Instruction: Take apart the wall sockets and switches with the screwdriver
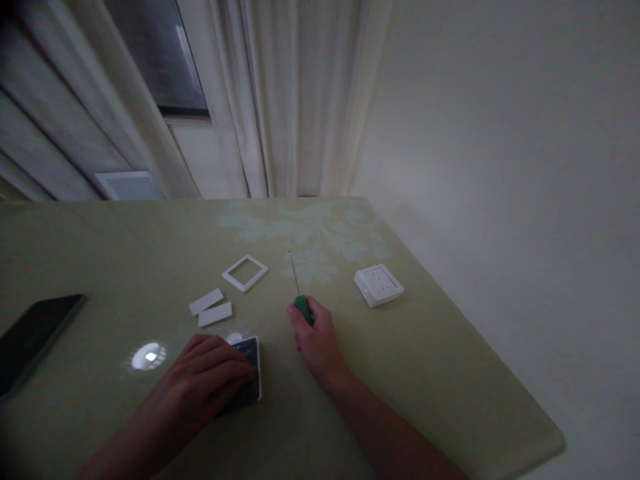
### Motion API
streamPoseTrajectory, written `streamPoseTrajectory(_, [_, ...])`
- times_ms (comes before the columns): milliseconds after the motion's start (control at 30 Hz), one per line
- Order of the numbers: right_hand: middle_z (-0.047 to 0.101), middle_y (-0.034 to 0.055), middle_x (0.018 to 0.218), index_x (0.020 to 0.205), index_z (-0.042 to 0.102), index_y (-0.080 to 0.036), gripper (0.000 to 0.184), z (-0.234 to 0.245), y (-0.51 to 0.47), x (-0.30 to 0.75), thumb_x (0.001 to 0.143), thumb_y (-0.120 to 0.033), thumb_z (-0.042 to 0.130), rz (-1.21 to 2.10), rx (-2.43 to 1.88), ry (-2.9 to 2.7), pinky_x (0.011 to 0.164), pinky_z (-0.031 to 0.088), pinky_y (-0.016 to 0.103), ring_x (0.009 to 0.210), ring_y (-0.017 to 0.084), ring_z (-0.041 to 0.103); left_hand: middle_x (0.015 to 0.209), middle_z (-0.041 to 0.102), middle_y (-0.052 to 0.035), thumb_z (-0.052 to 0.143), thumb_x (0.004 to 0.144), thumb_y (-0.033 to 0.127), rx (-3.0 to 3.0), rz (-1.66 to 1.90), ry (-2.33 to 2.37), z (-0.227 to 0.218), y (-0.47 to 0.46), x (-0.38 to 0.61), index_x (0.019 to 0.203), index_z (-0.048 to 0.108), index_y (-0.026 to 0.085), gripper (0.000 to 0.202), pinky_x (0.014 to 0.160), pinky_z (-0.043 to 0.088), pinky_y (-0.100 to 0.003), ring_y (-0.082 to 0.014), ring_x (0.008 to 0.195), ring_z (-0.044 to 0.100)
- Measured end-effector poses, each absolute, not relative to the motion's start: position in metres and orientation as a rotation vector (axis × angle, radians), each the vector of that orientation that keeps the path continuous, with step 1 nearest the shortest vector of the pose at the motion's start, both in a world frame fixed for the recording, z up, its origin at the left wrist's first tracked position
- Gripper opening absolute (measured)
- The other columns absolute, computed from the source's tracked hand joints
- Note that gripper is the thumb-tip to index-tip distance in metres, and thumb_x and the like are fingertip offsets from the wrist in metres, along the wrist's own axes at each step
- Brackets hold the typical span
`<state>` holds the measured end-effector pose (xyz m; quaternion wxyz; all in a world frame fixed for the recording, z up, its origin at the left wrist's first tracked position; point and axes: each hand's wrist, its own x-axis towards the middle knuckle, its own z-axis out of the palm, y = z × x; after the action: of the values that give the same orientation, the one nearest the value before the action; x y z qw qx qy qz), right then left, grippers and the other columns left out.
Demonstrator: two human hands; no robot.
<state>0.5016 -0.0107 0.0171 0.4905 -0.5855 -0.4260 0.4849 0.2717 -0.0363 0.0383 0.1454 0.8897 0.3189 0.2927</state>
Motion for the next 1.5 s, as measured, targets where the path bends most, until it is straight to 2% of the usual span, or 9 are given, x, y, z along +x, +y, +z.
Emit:
streamPoseTrajectory(167, [0.045, -0.0096, 0.053, 0.086, 0.059, -0.023, 0.037, 0.018, -0.011, 0.501, 0.092, -0.058, 0.072, 1.177, -1.429, -1.035, 0.041, 0.029, 0.022, 0.044, 0.01, 0.037, 0.096, 0.078, 0.0028, 0.064, 0.109, 0.015, 2.526, 0.788, 0.948, 0.038, -0.033, 0.272, 0.102, 0.073, 0.028, 0.017, 0.089, 0.041, -0.038, -0.0219, 0.089, 0.067])
streamPoseTrajectory(300, [0.044, -0.0098, 0.053, 0.086, 0.058, -0.024, 0.038, 0.018, -0.012, 0.501, 0.091, -0.059, 0.072, 1.181, -1.431, -1.032, 0.041, 0.028, 0.022, 0.044, 0.01, 0.036, 0.099, 0.077, 0.0024, 0.068, 0.104, 0.009, 2.475, 0.764, 0.997, 0.036, -0.032, 0.273, 0.102, 0.075, 0.029, 0.021, 0.09, 0.042, -0.039, -0.0226, 0.092, 0.067])
streamPoseTrajectory(467, [0.045, -0.0094, 0.054, 0.086, 0.058, -0.024, 0.038, 0.018, -0.011, 0.502, 0.092, -0.058, 0.071, 1.178, -1.424, -1.037, 0.042, 0.029, 0.022, 0.045, 0.01, 0.038, 0.097, 0.073, 0.0017, 0.073, 0.096, 0.004, 2.329, 0.694, 1.069, 0.036, -0.032, 0.275, 0.094, 0.076, 0.028, 0.024, 0.084, 0.046, -0.036, -0.0229, 0.092, 0.067])
streamPoseTrajectory(767, [0.044, -0.0101, 0.052, 0.086, 0.059, -0.023, 0.038, 0.019, -0.011, 0.501, 0.091, -0.058, 0.072, 1.169, -1.422, -1.032, 0.041, 0.028, 0.022, 0.044, 0.01, 0.037, 0.095, 0.07, -0.0006, 0.074, 0.098, 0.009, 2.27, 0.598, 1.145, 0.04, -0.031, 0.279, 0.086, 0.073, 0.024, 0.019, 0.085, 0.049, -0.037, -0.0244, 0.093, 0.066])
streamPoseTrajectory(867, [0.044, -0.0104, 0.052, 0.087, 0.058, -0.024, 0.038, 0.019, -0.011, 0.501, 0.091, -0.059, 0.071, 1.172, -1.421, -1.022, 0.041, 0.027, 0.022, 0.043, 0.01, 0.035, 0.094, 0.07, -0.0007, 0.079, 0.095, 0.012, 2.231, 0.6, 1.143, 0.037, -0.03, 0.278, 0.084, 0.072, 0.024, 0.018, 0.084, 0.05, -0.036, -0.0236, 0.092, 0.066])
streamPoseTrajectory(1000, [0.044, -0.0101, 0.052, 0.086, 0.058, -0.023, 0.039, 0.02, -0.011, 0.501, 0.09, -0.06, 0.072, 1.172, -1.418, -1.016, 0.041, 0.027, 0.022, 0.043, 0.01, 0.036, 0.095, 0.07, -0.0013, 0.076, 0.097, 0.014, 2.188, 0.655, 1.123, 0.035, -0.031, 0.277, 0.085, 0.07, 0.024, 0.017, 0.081, 0.051, -0.033, -0.023, 0.092, 0.066])
streamPoseTrajectory(1500, [0.044, -0.0105, 0.051, 0.085, 0.057, -0.024, 0.035, 0.019, -0.009, 0.501, 0.089, -0.056, 0.071, 1.166, -1.421, -1.015, 0.04, 0.026, 0.022, 0.043, 0.01, 0.035, 0.095, 0.071, -0.0012, 0.076, 0.097, 0.009, 2.294, 0.721, 1.121, 0.029, -0.037, 0.28, 0.088, 0.071, 0.025, 0.018, 0.083, 0.05, -0.038, -0.025, 0.091, 0.066])
